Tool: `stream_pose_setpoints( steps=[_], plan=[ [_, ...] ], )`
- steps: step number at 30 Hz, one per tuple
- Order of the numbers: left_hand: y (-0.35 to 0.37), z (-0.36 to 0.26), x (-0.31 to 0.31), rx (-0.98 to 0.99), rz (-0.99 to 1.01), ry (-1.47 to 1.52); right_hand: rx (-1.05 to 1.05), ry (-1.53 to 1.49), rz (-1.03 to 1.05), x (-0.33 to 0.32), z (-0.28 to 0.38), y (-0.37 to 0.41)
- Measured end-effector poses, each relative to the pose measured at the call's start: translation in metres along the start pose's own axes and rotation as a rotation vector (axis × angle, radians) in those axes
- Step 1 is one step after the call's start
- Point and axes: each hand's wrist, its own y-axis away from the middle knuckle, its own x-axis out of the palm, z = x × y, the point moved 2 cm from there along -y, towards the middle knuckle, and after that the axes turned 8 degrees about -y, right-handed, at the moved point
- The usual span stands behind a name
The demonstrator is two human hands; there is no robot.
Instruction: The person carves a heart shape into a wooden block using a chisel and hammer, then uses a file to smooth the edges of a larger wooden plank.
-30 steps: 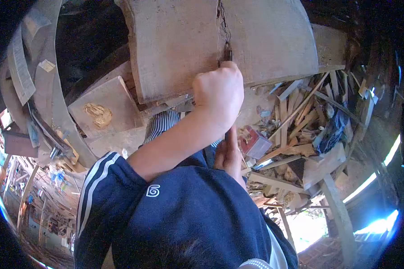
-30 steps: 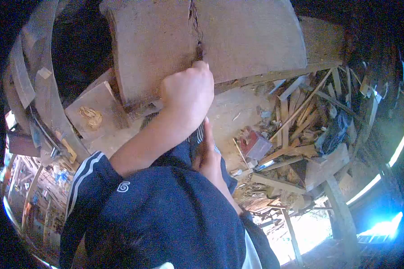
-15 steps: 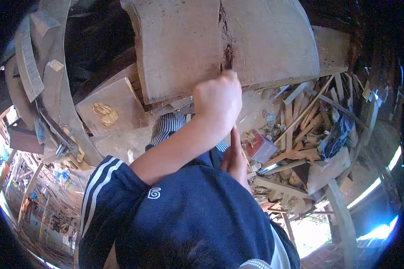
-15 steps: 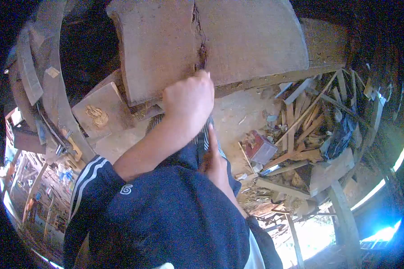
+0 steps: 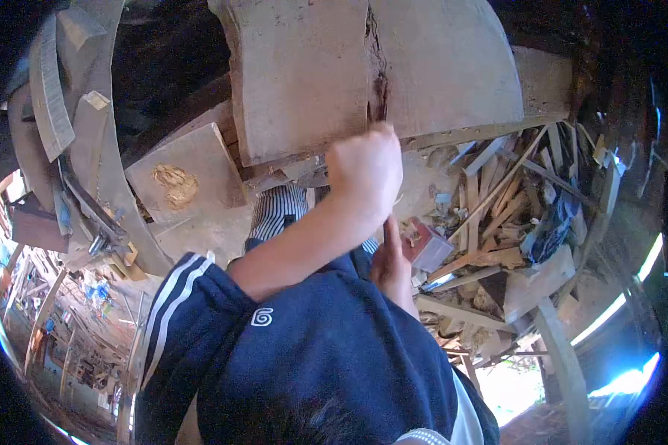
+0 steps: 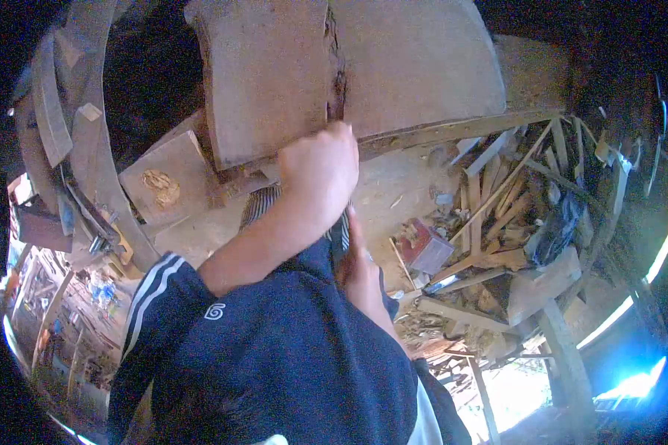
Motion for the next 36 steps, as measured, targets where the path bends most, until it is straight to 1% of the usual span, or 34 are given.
stream_pose_setpoints(
  steps=[1, 2, 3, 4, 6, 8, 10, 12, 13, 15, 17, 19, 20, 21, 22, 23, 25, 26, 27, 28, 29, 30, 31, 32, 33, 34, 35, 36],
  plan=[
    [-0.001, 0.001, -0.002, -0.001, -0.005, 0.005, -0.080, 0.066, 0.030, -0.002, 0.001, 0.004],
    [-0.003, 0.003, -0.004, 0.018, -0.023, 0.003, 0.047, 0.050, 0.081, -0.003, -0.003, 0.003],
    [-0.004, 0.004, -0.005, 0.037, -0.037, 0.000, 0.047, 0.052, 0.081, 0.001, 0.003, -0.001],
    [-0.014, 0.006, -0.003, 0.017, 0.029, 0.036, 0.064, 0.032, 0.042, 0.006, 0.011, -0.004],
    [-0.010, 0.005, -0.002, 0.014, -0.015, 0.054, 0.080, -0.016, -0.028, 0.010, 0.009, -0.005],
    [-0.003, 0.005, -0.001, 0.017, -0.053, 0.067, 0.044, -0.008, -0.019, 0.005, 0.000, 0.006],
    [0.002, 0.006, 0.000, 0.005, -0.015, 0.071, 0.007, 0.002, -0.006, 0.005, 0.002, 0.006],
    [-0.012, 0.007, 0.001, 0.010, -0.055, 0.078, 0.083, -0.055, 0.016, 0.011, 0.004, -0.003],
    [-0.015, 0.008, 0.002, 0.017, -0.090, 0.087, 0.083, -0.056, 0.015, 0.014, 0.002, -0.002],
    [-0.011, 0.008, 0.002, 0.017, -0.095, 0.102, 0.027, 0.020, -0.044, 0.018, -0.004, -0.006],
    [-0.001, 0.009, 0.000, 0.019, -0.093, 0.111, -0.006, 0.002, -0.006, 0.012, -0.007, 0.006],
    [0.014, 0.008, -0.004, 0.013, 0.039, 0.076, -0.035, -0.010, 0.032, 0.008, -0.009, 0.017],
    [0.017, 0.010, -0.005, 0.013, 0.036, 0.073, -0.003, -0.003, 0.041, 0.007, -0.010, 0.020],
    [0.020, 0.013, -0.005, 0.062, 0.061, 0.102, 0.033, 0.002, 0.050, 0.006, -0.012, 0.025],
    [0.022, 0.018, -0.009, 0.109, 0.083, 0.128, 0.029, -0.005, 0.051, 0.002, -0.017, 0.033],
    [0.019, 0.024, -0.017, 0.108, 0.079, 0.120, 0.037, -0.040, 0.049, -0.003, -0.025, 0.043],
    [0.010, 0.037, -0.040, -0.013, 0.219, 0.290, 0.052, -0.081, 0.044, -0.008, -0.041, 0.057],
    [0.001, 0.044, -0.029, -0.007, 0.223, 0.283, 0.070, -0.196, -0.097, -0.010, -0.049, 0.061],
    [-0.014, 0.052, -0.015, 0.044, -0.159, 0.257, 0.088, -0.310, -0.238, -0.013, -0.054, 0.066],
    [-0.022, 0.056, -0.007, 0.095, -0.542, 0.227, 0.088, -0.287, -0.268, -0.013, -0.051, 0.063],
    [-0.028, 0.055, -0.001, 0.103, -0.543, 0.221, 0.089, -0.264, -0.298, -0.013, -0.048, 0.060],
    [-0.032, 0.050, 0.002, 0.240, -0.559, 0.046, 0.032, -0.309, -0.285, -0.011, -0.054, 0.058],
    [-0.033, 0.046, 0.006, 0.374, -0.570, -0.132, 0.055, -0.449, -0.247, -0.011, -0.059, 0.058],
    [-0.026, 0.045, 0.009, 0.546, -0.463, -0.020, 0.084, -0.587, -0.213, -0.011, -0.061, 0.058],
    [-0.026, 0.054, 0.013, 0.549, -0.463, -0.028, 0.082, -0.596, -0.212, -0.013, -0.063, 0.058],
    [-0.027, 0.061, 0.021, 0.778, 0.033, 0.128, 0.059, -0.606, -0.258, -0.015, -0.061, 0.056],
    [-0.021, 0.065, 0.023, 0.825, 0.102, 0.324, 0.037, -0.615, -0.304, -0.017, -0.059, 0.055],
    [-0.014, 0.068, 0.018, 0.868, 0.181, 0.517, 0.068, -0.760, -0.312, -0.021, -0.062, 0.055]
  ],
)
